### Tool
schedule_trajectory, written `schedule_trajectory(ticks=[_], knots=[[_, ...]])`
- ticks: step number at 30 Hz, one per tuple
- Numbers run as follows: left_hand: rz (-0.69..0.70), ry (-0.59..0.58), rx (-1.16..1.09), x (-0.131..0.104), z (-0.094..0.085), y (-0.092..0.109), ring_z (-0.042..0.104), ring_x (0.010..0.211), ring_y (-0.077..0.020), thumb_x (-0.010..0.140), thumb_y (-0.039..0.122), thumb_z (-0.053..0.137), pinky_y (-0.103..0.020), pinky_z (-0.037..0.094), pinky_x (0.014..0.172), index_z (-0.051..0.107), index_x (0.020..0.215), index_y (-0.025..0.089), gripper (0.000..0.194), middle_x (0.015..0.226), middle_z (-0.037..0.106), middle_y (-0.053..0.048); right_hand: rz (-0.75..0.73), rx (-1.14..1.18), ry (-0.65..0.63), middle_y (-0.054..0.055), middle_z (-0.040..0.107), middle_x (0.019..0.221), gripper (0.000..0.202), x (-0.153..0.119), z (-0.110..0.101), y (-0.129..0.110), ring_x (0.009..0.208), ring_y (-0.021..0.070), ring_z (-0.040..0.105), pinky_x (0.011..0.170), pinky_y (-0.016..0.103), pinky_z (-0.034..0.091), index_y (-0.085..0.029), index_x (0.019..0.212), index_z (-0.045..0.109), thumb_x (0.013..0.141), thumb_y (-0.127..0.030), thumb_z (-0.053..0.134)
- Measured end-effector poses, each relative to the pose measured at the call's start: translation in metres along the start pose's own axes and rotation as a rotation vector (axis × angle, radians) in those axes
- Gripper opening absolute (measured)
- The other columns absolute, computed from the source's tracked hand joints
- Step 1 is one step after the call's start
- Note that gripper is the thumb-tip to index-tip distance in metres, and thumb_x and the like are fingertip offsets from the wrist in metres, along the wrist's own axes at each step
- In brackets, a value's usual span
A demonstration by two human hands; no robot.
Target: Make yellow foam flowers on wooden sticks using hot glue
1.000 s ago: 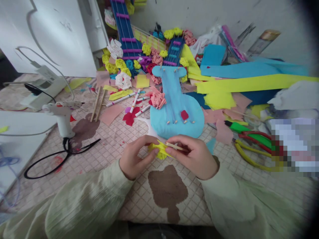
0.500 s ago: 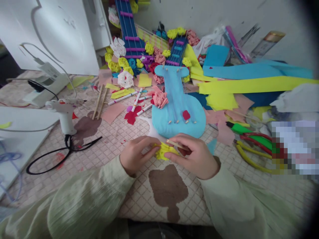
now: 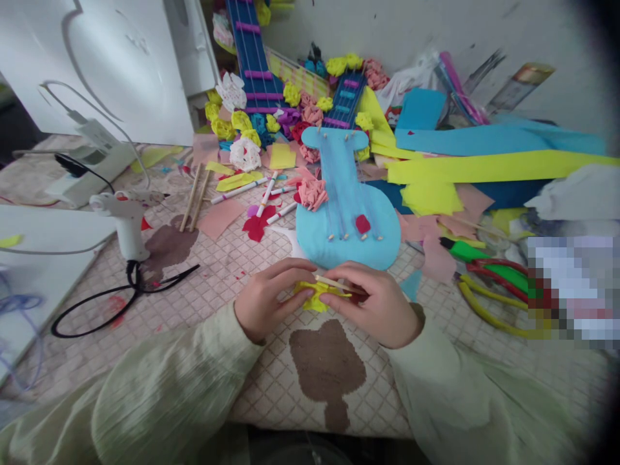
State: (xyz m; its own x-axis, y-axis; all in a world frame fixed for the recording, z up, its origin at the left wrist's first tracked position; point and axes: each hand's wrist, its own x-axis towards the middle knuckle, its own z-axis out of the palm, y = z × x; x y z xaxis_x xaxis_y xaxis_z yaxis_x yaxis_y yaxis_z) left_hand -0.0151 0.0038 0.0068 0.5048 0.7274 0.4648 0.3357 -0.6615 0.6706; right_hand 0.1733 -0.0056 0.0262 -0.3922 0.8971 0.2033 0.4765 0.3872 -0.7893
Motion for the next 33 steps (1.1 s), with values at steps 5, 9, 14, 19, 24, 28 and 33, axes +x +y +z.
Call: schedule_trajectory(ticks=[5, 9, 14, 19, 24, 28, 33], knots=[[-0.004, 0.048, -0.043, 0.000, 0.000, 0.000, 0.059, 0.082, -0.0139, 0.076, 0.007, 0.053, -0.027, 0.050, 0.073, 0.057, 0.090, 0.014, 0.016, 0.086, 0.062, -0.007, 0.034, 0.040, -0.001, 0.004, 0.061, 0.082, 0.015, 0.000, 0.000, -0.001, 0.052, 0.0071, 0.047, 0.044, 0.019, 0.038, -0.016, 0.086, 0.060, 0.074, -0.024, 0.059], [-0.109, 0.114, -0.138, -0.003, 0.001, 0.002, 0.059, 0.078, -0.0139, 0.074, 0.008, 0.055, -0.027, 0.050, 0.071, 0.057, 0.087, 0.015, 0.015, 0.083, 0.062, -0.006, 0.106, 0.096, 0.036, 0.003, 0.061, 0.080, 0.019, 0.000, 0.000, -0.001, 0.050, 0.0066, 0.044, 0.045, 0.020, 0.039, -0.015, 0.088, 0.060, 0.072, -0.026, 0.060], [-0.353, 0.085, -0.529, -0.005, 0.006, 0.007, 0.059, 0.074, -0.0119, 0.076, 0.014, 0.055, -0.024, 0.051, 0.066, 0.053, 0.094, 0.016, 0.018, 0.085, 0.059, -0.005, 0.193, 0.238, 0.093, 0.002, 0.061, 0.077, 0.026, -0.004, 0.003, -0.001, 0.054, 0.0083, 0.049, 0.049, 0.021, 0.044, -0.018, 0.094, 0.059, 0.071, -0.030, 0.062], [-0.371, 0.011, -0.579, -0.004, 0.008, 0.012, 0.059, 0.083, -0.0163, 0.071, 0.016, 0.062, -0.029, 0.051, 0.073, 0.057, 0.097, 0.015, 0.026, 0.093, 0.062, -0.008, 0.199, 0.333, 0.076, 0.003, 0.062, 0.078, 0.029, -0.007, 0.003, -0.002, 0.060, 0.0113, 0.055, 0.055, 0.024, 0.047, -0.019, 0.096, 0.058, 0.070, -0.030, 0.064], [-0.383, 0.086, -0.700, -0.001, 0.009, 0.012, 0.059, 0.080, -0.0142, 0.071, 0.015, 0.062, -0.028, 0.051, 0.072, 0.058, 0.090, 0.015, 0.019, 0.088, 0.061, -0.007, 0.223, 0.310, 0.044, 0.000, 0.058, 0.069, 0.026, -0.004, 0.001, -0.007, 0.054, 0.0092, 0.050, 0.049, 0.023, 0.045, -0.018, 0.091, 0.060, 0.068, -0.029, 0.065], [-0.430, 0.070, -0.781, -0.002, 0.010, 0.013, 0.058, 0.075, -0.0123, 0.070, 0.013, 0.062, -0.026, 0.051, 0.069, 0.056, 0.086, 0.014, 0.017, 0.083, 0.060, -0.004, 0.173, 0.311, 0.053, 0.002, 0.061, 0.077, 0.019, -0.004, 0.002, -0.007, 0.054, 0.0083, 0.048, 0.050, 0.022, 0.043, -0.018, 0.084, 0.061, 0.068, -0.026, 0.065], [-0.352, 0.106, -0.763, -0.004, 0.008, 0.014, 0.056, 0.078, -0.0122, 0.070, 0.010, 0.062, -0.025, 0.049, 0.071, 0.056, 0.090, 0.016, 0.021, 0.084, 0.057, -0.003, 0.193, 0.363, 0.058, 0.000, 0.055, 0.079, 0.038, -0.006, -0.004, -0.008, 0.049, 0.0049, 0.038, 0.042, 0.019, 0.036, -0.021, 0.099, 0.056, 0.064, -0.026, 0.069]])
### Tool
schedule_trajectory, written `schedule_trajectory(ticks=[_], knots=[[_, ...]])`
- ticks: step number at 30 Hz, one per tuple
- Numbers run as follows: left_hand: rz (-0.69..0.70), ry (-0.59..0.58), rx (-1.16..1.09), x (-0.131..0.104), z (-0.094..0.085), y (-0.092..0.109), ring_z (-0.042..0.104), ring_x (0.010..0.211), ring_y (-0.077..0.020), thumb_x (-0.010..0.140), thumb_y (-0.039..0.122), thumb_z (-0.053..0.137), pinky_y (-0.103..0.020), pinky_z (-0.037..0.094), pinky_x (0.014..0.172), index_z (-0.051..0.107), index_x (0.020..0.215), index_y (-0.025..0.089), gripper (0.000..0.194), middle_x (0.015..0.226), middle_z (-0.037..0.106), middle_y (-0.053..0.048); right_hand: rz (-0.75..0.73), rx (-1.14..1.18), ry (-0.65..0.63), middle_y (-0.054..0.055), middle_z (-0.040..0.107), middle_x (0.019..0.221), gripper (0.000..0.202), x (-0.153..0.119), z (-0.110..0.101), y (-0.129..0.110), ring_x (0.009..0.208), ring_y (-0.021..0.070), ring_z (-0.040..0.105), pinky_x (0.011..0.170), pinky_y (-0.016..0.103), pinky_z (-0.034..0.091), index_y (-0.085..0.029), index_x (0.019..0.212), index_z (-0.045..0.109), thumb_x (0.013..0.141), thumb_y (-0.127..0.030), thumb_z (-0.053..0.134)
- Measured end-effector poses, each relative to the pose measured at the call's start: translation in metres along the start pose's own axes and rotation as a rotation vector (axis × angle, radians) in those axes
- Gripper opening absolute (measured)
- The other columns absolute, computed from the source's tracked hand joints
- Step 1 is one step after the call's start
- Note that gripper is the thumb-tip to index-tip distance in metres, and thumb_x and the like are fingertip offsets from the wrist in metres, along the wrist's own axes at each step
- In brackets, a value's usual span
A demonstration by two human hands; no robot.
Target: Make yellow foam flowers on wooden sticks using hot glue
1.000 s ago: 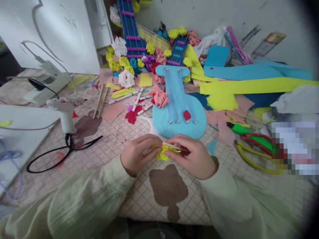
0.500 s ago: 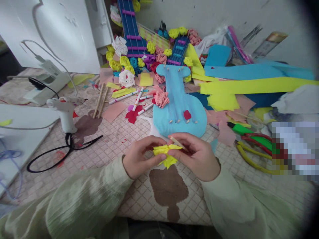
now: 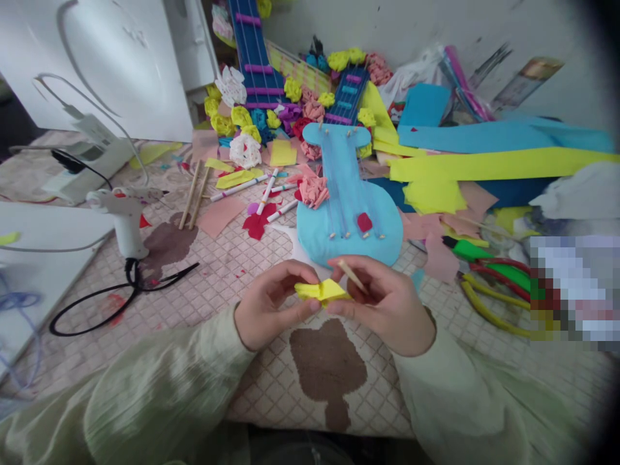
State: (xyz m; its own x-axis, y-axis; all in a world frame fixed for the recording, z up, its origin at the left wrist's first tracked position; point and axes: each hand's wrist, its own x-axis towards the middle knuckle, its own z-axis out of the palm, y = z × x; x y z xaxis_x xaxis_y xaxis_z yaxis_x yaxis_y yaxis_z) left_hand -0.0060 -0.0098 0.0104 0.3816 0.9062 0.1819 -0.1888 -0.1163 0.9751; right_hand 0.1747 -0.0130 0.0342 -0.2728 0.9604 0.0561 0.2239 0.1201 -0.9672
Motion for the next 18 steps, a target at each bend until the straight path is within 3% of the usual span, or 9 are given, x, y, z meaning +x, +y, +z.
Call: schedule_trajectory(ticks=[4, 9, 18], knots=[[0.140, -0.037, 0.166, -0.001, -0.002, 0.003, 0.054, 0.087, -0.0151, 0.071, 0.007, 0.060, -0.029, 0.048, 0.077, 0.057, 0.102, 0.018, 0.033, 0.093, 0.055, -0.006, -0.179, -0.109, 0.031, -0.001, 0.050, 0.079, 0.036, -0.001, -0.010, -0.009, 0.045, 0.0037, 0.029, 0.039, 0.020, 0.030, -0.026, 0.099, 0.057, 0.065, -0.026, 0.069], [0.241, -0.085, 0.265, -0.003, -0.003, 0.003, 0.055, 0.094, -0.0192, 0.073, 0.007, 0.058, -0.035, 0.048, 0.083, 0.058, 0.102, 0.021, 0.032, 0.098, 0.054, -0.008, -0.280, -0.180, -0.043, 0.000, 0.050, 0.086, 0.025, -0.001, -0.011, -0.014, 0.043, 0.0016, 0.031, 0.037, 0.019, 0.031, -0.027, 0.091, 0.063, 0.067, -0.027, 0.068], [0.236, -0.080, 0.326, -0.004, -0.003, 0.004, 0.057, 0.096, -0.0208, 0.076, 0.011, 0.056, -0.037, 0.048, 0.083, 0.059, 0.101, 0.019, 0.026, 0.101, 0.060, -0.010, -0.387, -0.165, -0.012, 0.000, 0.051, 0.086, 0.020, -0.002, -0.006, -0.009, 0.054, 0.0053, 0.048, 0.048, 0.022, 0.043, -0.025, 0.088, 0.064, 0.069, -0.020, 0.066]])
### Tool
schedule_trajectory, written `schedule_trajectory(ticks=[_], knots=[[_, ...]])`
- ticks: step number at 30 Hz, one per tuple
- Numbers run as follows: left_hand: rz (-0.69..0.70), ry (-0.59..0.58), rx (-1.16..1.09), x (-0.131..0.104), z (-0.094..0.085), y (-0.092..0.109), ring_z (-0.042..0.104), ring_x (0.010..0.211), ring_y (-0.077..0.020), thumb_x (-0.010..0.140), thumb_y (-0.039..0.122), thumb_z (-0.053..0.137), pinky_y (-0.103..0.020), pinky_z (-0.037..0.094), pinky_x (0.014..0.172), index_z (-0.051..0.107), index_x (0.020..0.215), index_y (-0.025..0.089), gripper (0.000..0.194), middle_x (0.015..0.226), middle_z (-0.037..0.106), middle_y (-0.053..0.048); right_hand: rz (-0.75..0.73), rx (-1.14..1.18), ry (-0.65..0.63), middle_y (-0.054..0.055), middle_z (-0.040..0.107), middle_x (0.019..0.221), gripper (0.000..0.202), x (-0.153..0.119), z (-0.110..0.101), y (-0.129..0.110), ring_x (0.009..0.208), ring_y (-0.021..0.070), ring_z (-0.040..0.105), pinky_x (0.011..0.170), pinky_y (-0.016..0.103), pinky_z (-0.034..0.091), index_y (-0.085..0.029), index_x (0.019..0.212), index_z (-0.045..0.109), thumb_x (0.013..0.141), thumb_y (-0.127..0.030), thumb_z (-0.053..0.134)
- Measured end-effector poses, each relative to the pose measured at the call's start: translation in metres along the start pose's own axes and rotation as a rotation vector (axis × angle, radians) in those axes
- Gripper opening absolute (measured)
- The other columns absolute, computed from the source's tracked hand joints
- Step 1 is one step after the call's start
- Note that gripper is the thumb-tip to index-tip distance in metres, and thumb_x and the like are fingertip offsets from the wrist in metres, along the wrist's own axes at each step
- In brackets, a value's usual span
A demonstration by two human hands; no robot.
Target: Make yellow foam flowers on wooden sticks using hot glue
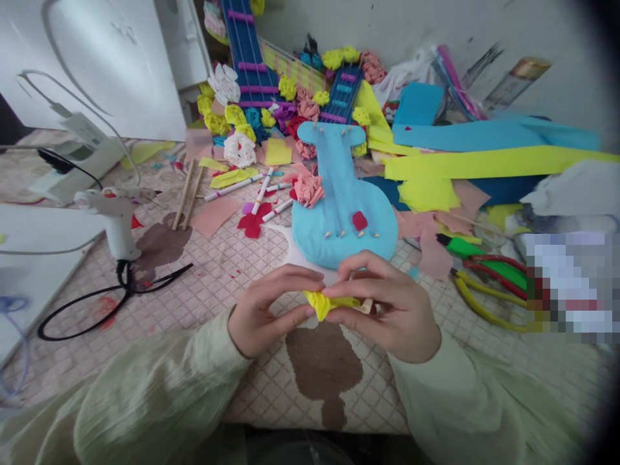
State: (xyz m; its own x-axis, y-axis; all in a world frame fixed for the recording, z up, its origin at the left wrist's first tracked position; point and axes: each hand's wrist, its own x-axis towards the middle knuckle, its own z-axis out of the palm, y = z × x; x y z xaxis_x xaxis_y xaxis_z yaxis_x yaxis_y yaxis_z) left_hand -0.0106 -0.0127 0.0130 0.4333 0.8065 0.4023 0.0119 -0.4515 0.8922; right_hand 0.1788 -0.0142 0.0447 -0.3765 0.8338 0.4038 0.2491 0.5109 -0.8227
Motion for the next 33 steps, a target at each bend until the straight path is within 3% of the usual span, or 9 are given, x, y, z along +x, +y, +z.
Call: schedule_trajectory(ticks=[5, 8, 12, 15, 19, 22, 27, 33], knots=[[0.010, -0.004, -0.031, 0.001, -0.001, 0.000, 0.057, 0.094, -0.0205, 0.072, 0.006, 0.058, -0.037, 0.048, 0.082, 0.058, 0.102, 0.018, 0.032, 0.098, 0.060, -0.010, 0.030, 0.016, 0.021, 0.000, 0.052, 0.081, 0.016, 0.001, 0.000, -0.001, 0.050, 0.0035, 0.042, 0.041, 0.018, 0.037, -0.022, 0.083, 0.063, 0.068, -0.017, 0.067], [-0.029, -0.036, -0.082, 0.003, -0.001, 0.004, 0.058, 0.090, -0.0189, 0.068, 0.005, 0.062, -0.035, 0.048, 0.080, 0.059, 0.094, 0.017, 0.028, 0.093, 0.060, -0.008, 0.085, 0.059, -0.035, 0.000, 0.051, 0.082, 0.012, 0.002, -0.002, -0.002, 0.048, 0.0024, 0.037, 0.040, 0.018, 0.033, -0.020, 0.078, 0.061, 0.067, -0.017, 0.066], [-0.208, -0.201, -0.305, 0.005, 0.001, 0.010, 0.058, 0.080, -0.0159, 0.067, 0.010, 0.063, -0.031, 0.049, 0.074, 0.055, 0.082, 0.016, 0.018, 0.083, 0.059, -0.005, 0.231, 0.222, -0.279, 0.000, 0.052, 0.079, 0.009, 0.004, -0.004, -0.002, 0.046, 0.0021, 0.032, 0.040, 0.018, 0.030, -0.016, 0.070, 0.054, 0.071, -0.021, 0.061], [-0.387, -0.274, -0.531, 0.006, 0.002, 0.012, 0.058, 0.073, -0.0148, 0.067, 0.017, 0.064, -0.029, 0.050, 0.068, 0.053, 0.080, 0.016, 0.017, 0.080, 0.058, -0.005, 0.370, 0.389, -0.344, -0.001, 0.051, 0.072, 0.016, 0.005, -0.003, -0.002, 0.049, 0.0037, 0.035, 0.042, 0.018, 0.031, -0.016, 0.066, 0.050, 0.072, -0.026, 0.060], [-0.554, -0.268, -0.750, 0.006, 0.001, 0.012, 0.056, 0.067, -0.0138, 0.065, 0.025, 0.066, -0.025, 0.048, 0.059, 0.055, 0.078, 0.017, 0.019, 0.075, 0.056, -0.004, 0.527, 0.543, -0.328, -0.005, 0.044, 0.058, 0.021, 0.005, -0.001, -0.002, 0.045, 0.0038, 0.035, 0.039, 0.017, 0.030, -0.016, 0.067, 0.050, 0.070, -0.033, 0.062], [-0.615, -0.231, -0.789, 0.005, 0.000, 0.012, 0.055, 0.063, -0.0126, 0.063, 0.024, 0.067, -0.024, 0.045, 0.056, 0.055, 0.076, 0.016, 0.020, 0.073, 0.056, -0.003, 0.576, 0.545, -0.285, -0.007, 0.041, 0.050, 0.019, 0.004, 0.001, 0.000, 0.042, 0.0034, 0.034, 0.037, 0.016, 0.029, -0.015, 0.068, 0.053, 0.068, -0.032, 0.063], [-0.650, -0.138, -0.792, 0.003, 0.001, 0.007, 0.053, 0.060, -0.0119, 0.062, 0.022, 0.065, -0.022, 0.042, 0.053, 0.056, 0.076, 0.015, 0.018, 0.069, 0.057, -0.002, 0.578, 0.562, -0.228, -0.007, 0.043, 0.051, 0.012, 0.002, 0.006, 0.001, 0.043, 0.0032, 0.037, 0.039, 0.015, 0.033, -0.015, 0.070, 0.054, 0.070, -0.025, 0.061], [-0.712, -0.142, -0.860, 0.002, 0.005, 0.003, 0.056, 0.065, -0.0141, 0.062, 0.027, 0.066, -0.026, 0.045, 0.060, 0.054, 0.076, 0.014, 0.023, 0.071, 0.058, -0.003, 0.571, 0.576, -0.194, -0.007, 0.043, 0.056, 0.013, 0.005, 0.010, 0.002, 0.046, 0.0031, 0.039, 0.042, 0.015, 0.036, -0.016, 0.068, 0.051, 0.070, -0.021, 0.062]])
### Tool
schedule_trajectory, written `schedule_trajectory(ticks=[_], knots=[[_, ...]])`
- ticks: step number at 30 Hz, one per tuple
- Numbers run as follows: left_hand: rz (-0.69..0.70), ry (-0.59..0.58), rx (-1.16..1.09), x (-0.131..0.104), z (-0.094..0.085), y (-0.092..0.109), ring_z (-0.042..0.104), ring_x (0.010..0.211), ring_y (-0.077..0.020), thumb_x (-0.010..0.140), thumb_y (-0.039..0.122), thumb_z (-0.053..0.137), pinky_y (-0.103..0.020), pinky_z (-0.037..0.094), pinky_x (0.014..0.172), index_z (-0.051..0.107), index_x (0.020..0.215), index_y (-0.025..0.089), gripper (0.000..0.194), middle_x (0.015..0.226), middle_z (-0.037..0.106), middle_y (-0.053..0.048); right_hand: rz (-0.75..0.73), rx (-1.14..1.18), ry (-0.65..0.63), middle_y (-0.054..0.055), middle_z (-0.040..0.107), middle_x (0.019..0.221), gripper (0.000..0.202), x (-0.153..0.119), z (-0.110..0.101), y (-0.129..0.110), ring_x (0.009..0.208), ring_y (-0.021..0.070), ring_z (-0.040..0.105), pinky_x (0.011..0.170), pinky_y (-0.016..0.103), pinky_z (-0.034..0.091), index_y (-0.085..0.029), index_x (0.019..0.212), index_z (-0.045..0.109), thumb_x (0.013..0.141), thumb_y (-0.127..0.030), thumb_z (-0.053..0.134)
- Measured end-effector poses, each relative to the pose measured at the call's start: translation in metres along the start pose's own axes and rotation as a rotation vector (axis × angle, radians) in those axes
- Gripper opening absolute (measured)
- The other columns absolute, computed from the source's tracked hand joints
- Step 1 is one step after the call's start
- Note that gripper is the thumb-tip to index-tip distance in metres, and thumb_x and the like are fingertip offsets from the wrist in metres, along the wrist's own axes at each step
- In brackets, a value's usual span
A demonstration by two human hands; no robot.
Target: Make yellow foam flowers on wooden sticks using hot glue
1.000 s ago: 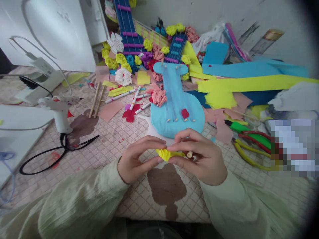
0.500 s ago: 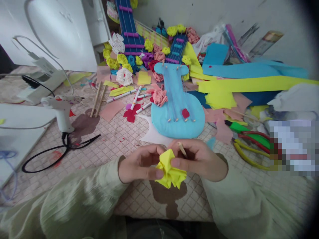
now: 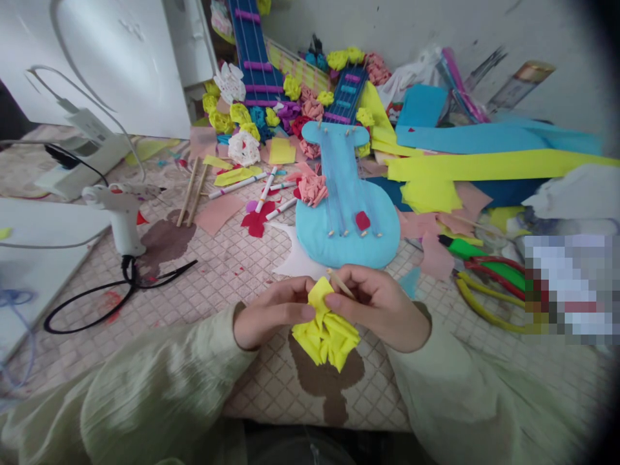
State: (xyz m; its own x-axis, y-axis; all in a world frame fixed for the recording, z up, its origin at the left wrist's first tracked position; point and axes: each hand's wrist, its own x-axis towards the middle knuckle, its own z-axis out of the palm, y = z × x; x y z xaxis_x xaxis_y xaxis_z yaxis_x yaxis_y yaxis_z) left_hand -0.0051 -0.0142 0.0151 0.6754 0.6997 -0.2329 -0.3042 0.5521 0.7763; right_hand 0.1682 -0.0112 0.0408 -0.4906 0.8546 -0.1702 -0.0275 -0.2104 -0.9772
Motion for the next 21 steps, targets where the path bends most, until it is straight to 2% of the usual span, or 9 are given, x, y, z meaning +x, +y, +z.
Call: schedule_trajectory(ticks=[6, 10, 14, 21], knots=[[-0.011, 0.093, 0.022, 0.0005, 0.0027, -0.0015, 0.058, 0.059, -0.0109, 0.062, 0.022, 0.069, -0.023, 0.046, 0.055, 0.052, 0.071, 0.012, 0.022, 0.066, 0.060, -0.001, 0.045, 0.049, 0.000, -0.006, 0.048, 0.061, 0.014, 0.0026, -0.0003, 0.0010, 0.052, 0.0033, 0.044, 0.047, 0.014, 0.039, -0.015, 0.072, 0.054, 0.068, -0.022, 0.065], [0.079, 0.109, 0.022, 0.0008, 0.0043, -0.0011, 0.056, 0.055, -0.0075, 0.063, 0.017, 0.070, -0.018, 0.045, 0.051, 0.051, 0.069, 0.012, 0.020, 0.063, 0.060, 0.002, 0.076, 0.119, -0.002, -0.004, 0.052, 0.065, 0.015, 0.0030, -0.0002, 0.0008, 0.055, 0.0040, 0.048, 0.051, 0.015, 0.041, -0.015, 0.075, 0.056, 0.068, -0.024, 0.065], [0.176, 0.139, 0.024, 0.0020, 0.0052, -0.0005, 0.056, 0.056, -0.0053, 0.063, 0.010, 0.069, -0.015, 0.045, 0.052, 0.050, 0.067, 0.012, 0.019, 0.064, 0.060, 0.003, 0.111, 0.126, -0.037, -0.003, 0.056, 0.072, 0.026, 0.0022, -0.0003, 0.0019, 0.058, 0.0058, 0.051, 0.052, 0.018, 0.043, -0.017, 0.086, 0.058, 0.064, -0.024, 0.069], [0.159, 0.154, 0.005, 0.0008, 0.0057, 0.0026, 0.057, 0.057, -0.0060, 0.061, 0.008, 0.070, -0.016, 0.046, 0.054, 0.053, 0.067, 0.011, 0.018, 0.063, 0.061, 0.002, 0.126, 0.076, 0.007, -0.003, 0.052, 0.068, 0.027, 0.0016, -0.0031, 0.0048, 0.052, 0.0057, 0.045, 0.047, 0.020, 0.039, -0.017, 0.089, 0.056, 0.065, -0.025, 0.065]])
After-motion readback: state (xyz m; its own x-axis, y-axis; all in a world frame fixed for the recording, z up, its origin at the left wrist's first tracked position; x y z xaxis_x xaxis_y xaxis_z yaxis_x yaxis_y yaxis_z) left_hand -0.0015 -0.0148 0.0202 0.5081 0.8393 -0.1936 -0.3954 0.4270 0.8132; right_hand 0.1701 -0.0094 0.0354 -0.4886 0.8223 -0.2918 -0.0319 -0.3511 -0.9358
